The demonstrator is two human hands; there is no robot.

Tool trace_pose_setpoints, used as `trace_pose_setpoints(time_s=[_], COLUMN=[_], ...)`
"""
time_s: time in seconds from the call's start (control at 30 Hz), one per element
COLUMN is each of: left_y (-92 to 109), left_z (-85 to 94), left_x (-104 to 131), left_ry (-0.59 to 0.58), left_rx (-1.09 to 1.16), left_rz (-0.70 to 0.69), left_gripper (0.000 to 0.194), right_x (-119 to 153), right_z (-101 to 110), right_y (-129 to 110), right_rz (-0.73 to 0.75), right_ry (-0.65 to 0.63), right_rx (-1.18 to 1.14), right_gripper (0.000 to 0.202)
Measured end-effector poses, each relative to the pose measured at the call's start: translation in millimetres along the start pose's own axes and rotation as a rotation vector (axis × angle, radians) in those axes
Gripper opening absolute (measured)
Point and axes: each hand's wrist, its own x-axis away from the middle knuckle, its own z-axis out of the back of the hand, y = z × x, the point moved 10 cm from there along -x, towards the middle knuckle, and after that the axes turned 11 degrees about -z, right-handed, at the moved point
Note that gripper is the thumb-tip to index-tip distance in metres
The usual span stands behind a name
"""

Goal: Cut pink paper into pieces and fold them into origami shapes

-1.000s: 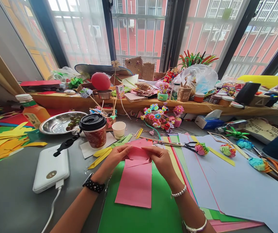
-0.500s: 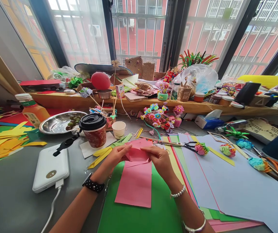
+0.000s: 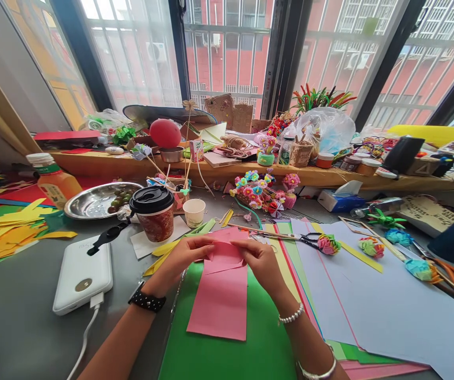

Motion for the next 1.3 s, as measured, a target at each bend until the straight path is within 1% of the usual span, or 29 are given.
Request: trace_pose_setpoints(time_s=[0.1, 0.23, 0.37, 0.53, 0.63, 0.77, 0.97, 1.1, 1.17, 1.3], left_y=[1, -1, -3, -11, -13, -8, -12, -12, -10, -6], left_z=[3.2, 2.9, 0.7, 0.4, -2.2, -8.1, -8.3, -5.4, -3.2, -2.5], left_x=[0, -1, -2, -3, -2, -1, -1, -1, -1, -2], left_ry=[0.034, 0.057, 0.035, 0.012, -0.007, -0.050, -0.028, -0.016, -0.007, -0.003], left_rx=[-0.010, 0.019, 0.014, 0.010, 0.027, -0.016, 0.002, -0.030, -0.069, -0.126], left_rz=[-0.005, -0.009, -0.026, 0.002, 0.014, -0.012, 0.028, 0.028, 0.010, -0.023], left_gripper=[0.021, 0.022, 0.020, 0.019, 0.020, 0.028, 0.029, 0.031, 0.031, 0.031], right_x=[0, 0, 0, -1, 1, 4, 7, 9, 9, 5], right_z=[-3, -6, -9, -8, -7, -5, -7, -10, -12, -13], right_y=[3, 3, 5, 7, 3, -8, -17, -22, -21, -9], right_rz=[-0.050, -0.081, -0.104, -0.112, -0.078, 0.016, 0.123, 0.164, 0.139, 0.003], right_ry=[-0.031, -0.069, -0.101, -0.093, -0.081, -0.044, -0.042, -0.056, -0.055, -0.055], right_rx=[-0.040, -0.143, -0.193, -0.155, -0.115, -0.051, -0.001, 0.051, 0.079, 0.070], right_gripper=[0.025, 0.031, 0.031, 0.023, 0.024, 0.027, 0.031, 0.026, 0.022, 0.025])
